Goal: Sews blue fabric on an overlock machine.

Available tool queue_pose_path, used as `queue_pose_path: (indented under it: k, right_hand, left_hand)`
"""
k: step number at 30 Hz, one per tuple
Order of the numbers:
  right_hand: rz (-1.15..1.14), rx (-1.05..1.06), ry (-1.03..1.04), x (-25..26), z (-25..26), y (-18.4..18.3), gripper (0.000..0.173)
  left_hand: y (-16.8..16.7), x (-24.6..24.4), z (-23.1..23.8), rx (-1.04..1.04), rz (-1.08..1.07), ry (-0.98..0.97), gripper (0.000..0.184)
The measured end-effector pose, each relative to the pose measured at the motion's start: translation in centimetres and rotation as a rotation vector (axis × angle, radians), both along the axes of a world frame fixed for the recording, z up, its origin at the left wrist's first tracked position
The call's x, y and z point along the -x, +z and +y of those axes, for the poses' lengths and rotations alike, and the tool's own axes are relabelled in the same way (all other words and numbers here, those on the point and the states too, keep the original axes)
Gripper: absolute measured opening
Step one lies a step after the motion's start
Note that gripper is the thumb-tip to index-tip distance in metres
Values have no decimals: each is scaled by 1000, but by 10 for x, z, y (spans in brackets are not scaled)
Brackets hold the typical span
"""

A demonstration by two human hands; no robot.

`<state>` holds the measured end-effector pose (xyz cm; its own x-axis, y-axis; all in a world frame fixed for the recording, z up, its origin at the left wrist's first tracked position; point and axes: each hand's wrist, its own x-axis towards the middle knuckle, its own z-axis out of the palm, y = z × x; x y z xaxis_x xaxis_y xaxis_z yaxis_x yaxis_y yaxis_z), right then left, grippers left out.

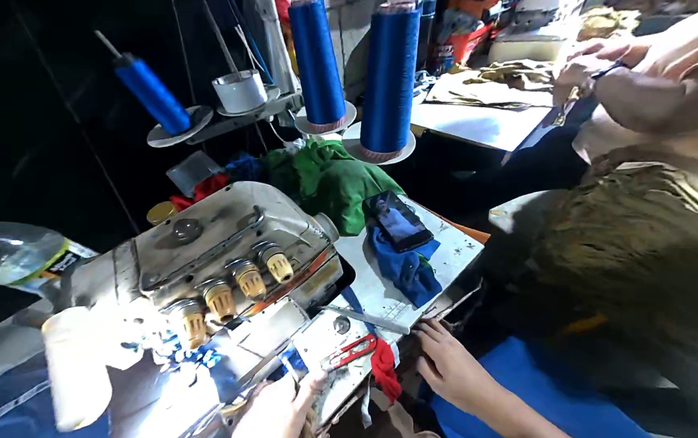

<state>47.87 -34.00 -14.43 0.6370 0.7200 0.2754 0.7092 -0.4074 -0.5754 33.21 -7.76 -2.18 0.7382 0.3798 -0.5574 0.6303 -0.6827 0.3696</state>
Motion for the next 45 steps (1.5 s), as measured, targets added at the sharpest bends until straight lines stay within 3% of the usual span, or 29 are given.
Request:
queue_pose_path:
  k: [3,7,10,13,15,19,24,29,34,36,38,41,45]
  right_hand:
    - [10,54,178,6,4,9,36]
    - [-5,160,383,0,17,7,41]
    - [275,567,589,-19,40,50,43]
    - [349,603,704,-32,51,56,42]
    - [387,590,712,-34,51,57,39]
    - [344,565,740,-31,52,48,34]
    - [558,952,759,-34,79,75,43]
    - [752,908,727,-36,95,33,49]
    - [651,956,733,-36,88,61,46]
    - [586,878,726,-45,75,50,48]
    - [569,810,682,-57,58,46,54]
    - [449,911,660,-62,54,47,68]
    - [374,954,619,-53,58,63,58]
  left_hand:
    - [1,-4,4,144,-40,42,65]
    - [-1,-12,11,152,45,4,70]
    - [-2,-14,11,169,81,20,69]
    - [11,-12,-19,219,-79,147,58]
    - [4,-9,-19,259,-145,180,56]
    - [12,-16,-6,156,75,125,70]
    - [-5,-17,13,160,149,26,77]
    - [-7,-21,16,150,187,17,80]
    - [-7,-17,8,94,105,52,74]
    - [-8,-14,7,75,62,50,70]
    - [-9,-13,6,64,27,40,67]
    - [-9,-12,6,62,1,45,66]
    - [-11,-10,6,56,-10,63,65]
